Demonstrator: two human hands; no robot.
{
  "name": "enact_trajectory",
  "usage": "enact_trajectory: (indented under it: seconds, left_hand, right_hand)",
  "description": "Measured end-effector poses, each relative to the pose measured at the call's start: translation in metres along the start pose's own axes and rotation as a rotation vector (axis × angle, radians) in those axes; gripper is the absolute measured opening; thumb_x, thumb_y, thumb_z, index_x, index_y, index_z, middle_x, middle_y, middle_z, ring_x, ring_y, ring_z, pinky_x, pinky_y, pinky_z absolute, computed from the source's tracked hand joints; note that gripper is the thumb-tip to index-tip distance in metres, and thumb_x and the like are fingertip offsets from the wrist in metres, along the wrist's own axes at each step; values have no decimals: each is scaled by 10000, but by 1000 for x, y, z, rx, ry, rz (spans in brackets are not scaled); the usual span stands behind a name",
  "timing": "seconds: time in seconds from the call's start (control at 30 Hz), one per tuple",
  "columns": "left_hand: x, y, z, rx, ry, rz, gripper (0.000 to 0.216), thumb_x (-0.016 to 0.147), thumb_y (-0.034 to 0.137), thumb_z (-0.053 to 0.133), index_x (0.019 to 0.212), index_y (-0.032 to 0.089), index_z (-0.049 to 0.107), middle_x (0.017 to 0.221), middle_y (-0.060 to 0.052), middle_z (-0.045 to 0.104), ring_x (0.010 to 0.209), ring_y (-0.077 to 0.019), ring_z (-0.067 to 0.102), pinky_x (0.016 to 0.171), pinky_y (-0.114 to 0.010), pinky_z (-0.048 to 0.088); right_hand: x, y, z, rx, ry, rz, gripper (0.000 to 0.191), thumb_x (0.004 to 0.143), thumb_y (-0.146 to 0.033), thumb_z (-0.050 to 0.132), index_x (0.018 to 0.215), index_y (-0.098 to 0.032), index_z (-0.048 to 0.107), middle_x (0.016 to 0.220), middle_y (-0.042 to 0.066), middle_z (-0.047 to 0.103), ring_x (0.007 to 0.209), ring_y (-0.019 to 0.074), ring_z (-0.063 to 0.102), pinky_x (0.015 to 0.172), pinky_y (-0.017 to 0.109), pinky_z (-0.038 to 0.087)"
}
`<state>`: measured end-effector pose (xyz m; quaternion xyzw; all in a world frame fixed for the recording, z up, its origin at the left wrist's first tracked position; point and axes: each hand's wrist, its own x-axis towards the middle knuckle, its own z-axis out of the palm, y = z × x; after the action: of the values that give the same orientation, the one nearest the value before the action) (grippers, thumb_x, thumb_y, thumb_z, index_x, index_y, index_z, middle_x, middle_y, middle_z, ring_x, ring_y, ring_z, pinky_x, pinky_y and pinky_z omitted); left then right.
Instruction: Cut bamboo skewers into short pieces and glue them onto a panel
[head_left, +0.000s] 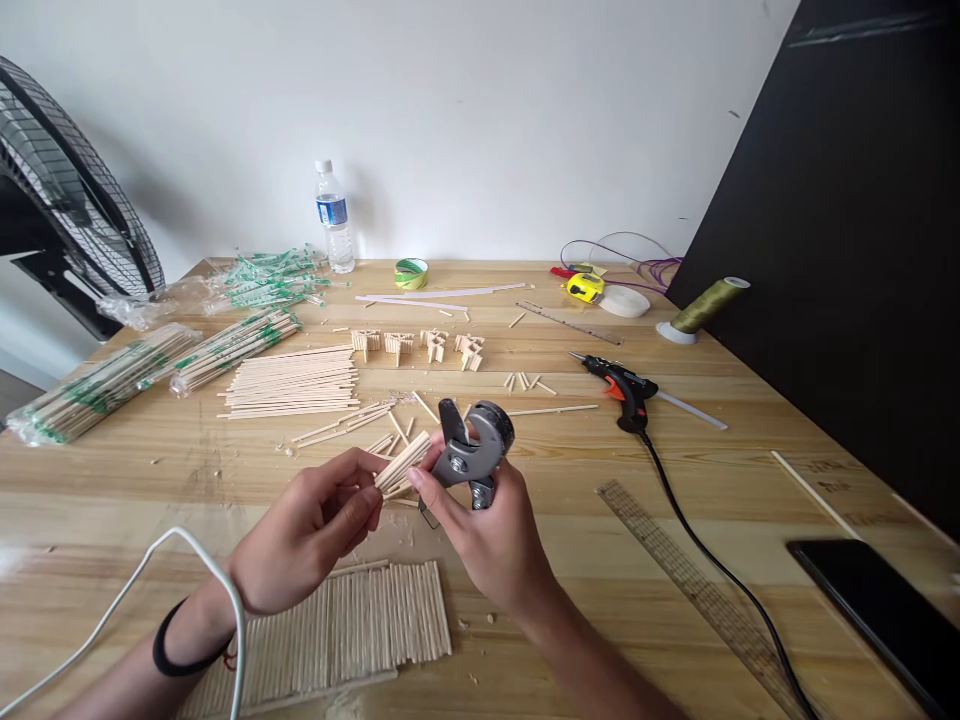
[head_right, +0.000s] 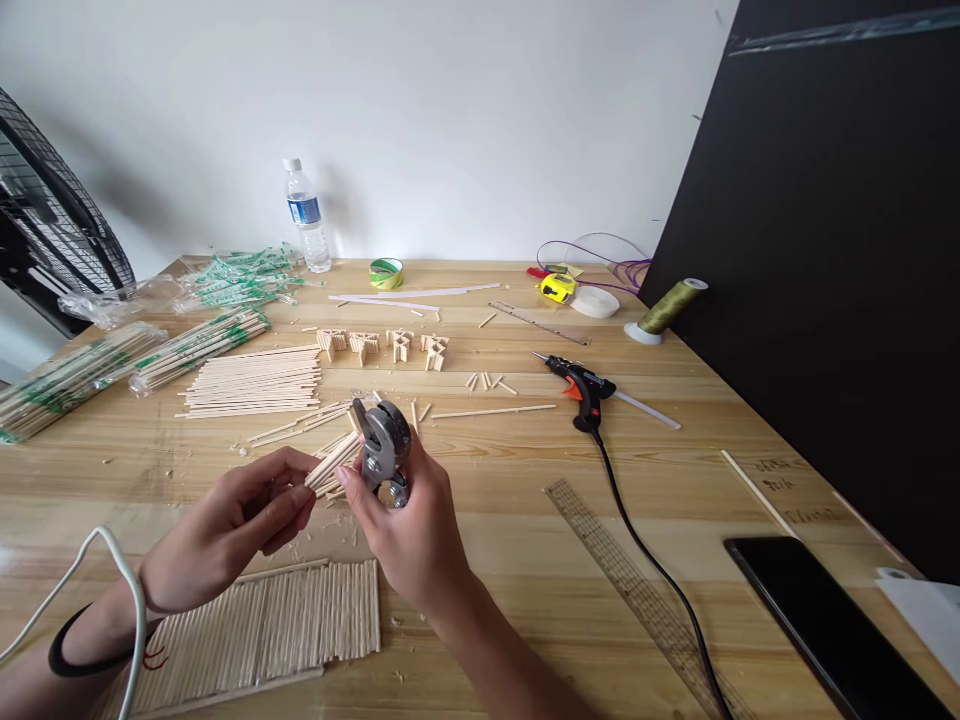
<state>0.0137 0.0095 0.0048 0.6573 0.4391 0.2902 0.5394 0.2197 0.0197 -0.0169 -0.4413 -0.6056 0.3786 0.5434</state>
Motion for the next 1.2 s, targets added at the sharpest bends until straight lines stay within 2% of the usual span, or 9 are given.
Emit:
enact_trajectory:
  seconds: [0.13, 0.27, 0.53, 0.8, 0.97, 1.07, 1.2]
  left_hand:
    - [4, 1, 1, 145, 57, 44, 285, 1099, 420, 477, 1142, 169, 604, 711, 33, 546, 589, -104, 413, 529, -214, 347]
    - [7, 3, 2, 263, 72, 109, 224, 1083, 347, 472, 1105, 174, 614, 711, 29, 578, 603, -111, 460, 544, -212, 378]
    - [9, 0, 1, 356, 111, 163, 234, 1085, 315, 435, 1063, 177, 623, 694, 36, 569, 566, -105, 425, 514, -207, 362]
    - [12, -7, -1, 459, 188, 298, 247, 1077, 261, 458, 1127, 152, 674, 715, 11, 640, 588, -100, 520, 537, -196, 416]
    - [16, -16, -18, 555, 300, 317, 233, 1039, 283, 539, 1122, 170, 725, 735, -4, 718, 577, -99, 575, 560, -195, 454]
    - [21, -27, -36, 581, 443, 260, 242, 986, 368, 595, 1042, 194, 753, 814, -32, 778, 640, -127, 647, 600, -216, 500]
    - [26, -37, -55, 595, 513, 181, 293, 947, 458, 628, 1009, 201, 753, 816, -42, 784, 671, -164, 685, 626, -255, 534]
  right_hand:
    - [0, 2, -1, 21, 11, 38, 112, 974, -338, 680, 952, -232, 649, 844, 38, 748, 791, 208, 719, 806, 365, 584]
    - [1, 4, -2, 92, -9, 89, 158, 975, -376, 683, 951, -224, 648, 894, 66, 754, 837, 227, 717, 815, 366, 577]
    - [5, 5, -2, 168, -6, 158, 198, 940, -393, 724, 897, -212, 656, 832, 46, 729, 780, 202, 678, 777, 328, 562]
    - [10, 7, -2, 304, 11, 207, 299, 877, -460, 794, 951, -202, 662, 845, 26, 707, 756, 184, 694, 746, 309, 588]
    - [14, 7, -5, 286, 34, 187, 262, 903, -436, 761, 915, -200, 650, 769, 21, 714, 725, 185, 695, 750, 310, 569]
    - [17, 9, -9, 278, 80, 187, 256, 911, -432, 748, 875, -206, 634, 723, 15, 709, 719, 193, 691, 739, 307, 544]
    - [23, 11, -13, 308, 141, 196, 271, 897, -445, 752, 862, -214, 615, 667, -13, 678, 647, 176, 664, 692, 295, 531]
